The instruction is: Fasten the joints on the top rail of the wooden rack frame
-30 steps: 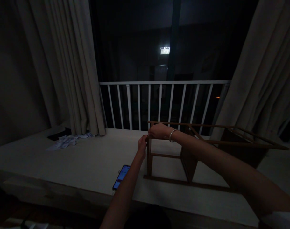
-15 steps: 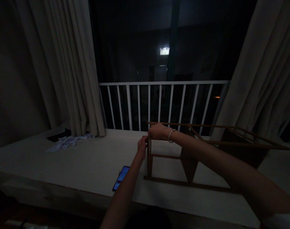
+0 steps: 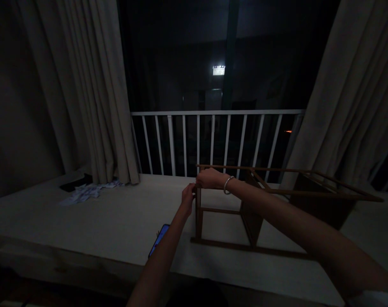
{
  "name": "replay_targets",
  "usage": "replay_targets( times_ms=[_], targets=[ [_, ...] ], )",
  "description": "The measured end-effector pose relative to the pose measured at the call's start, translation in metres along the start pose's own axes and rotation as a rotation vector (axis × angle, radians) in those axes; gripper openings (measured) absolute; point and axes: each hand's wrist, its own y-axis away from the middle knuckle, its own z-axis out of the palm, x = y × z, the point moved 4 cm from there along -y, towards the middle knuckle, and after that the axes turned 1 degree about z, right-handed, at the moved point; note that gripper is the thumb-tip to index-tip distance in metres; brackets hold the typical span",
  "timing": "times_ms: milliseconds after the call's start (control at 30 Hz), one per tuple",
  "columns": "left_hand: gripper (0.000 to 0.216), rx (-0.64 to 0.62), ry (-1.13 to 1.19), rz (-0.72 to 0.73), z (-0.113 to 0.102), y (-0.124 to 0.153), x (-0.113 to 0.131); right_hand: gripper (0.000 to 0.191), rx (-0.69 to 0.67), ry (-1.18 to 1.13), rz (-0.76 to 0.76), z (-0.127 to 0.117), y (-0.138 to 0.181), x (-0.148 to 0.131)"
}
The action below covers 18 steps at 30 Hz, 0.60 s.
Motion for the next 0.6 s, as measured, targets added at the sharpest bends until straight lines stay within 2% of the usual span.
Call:
replay_targets(
  times_ms=[400, 600],
  targets=[
    [0.026, -0.035, -0.040, -0.009, -0.0044, -0.0028, -0.0013, 0.038, -0.045, 0.047, -0.043, -0.0019, -0.0020, -0.0019],
    [0.023, -0.055, -0.040, -0.050, -0.0034, -0.0064, -0.0010, 0.035, -0.011, 0.003, 0.045, 0.0016, 0.0042, -0.0008]
  ],
)
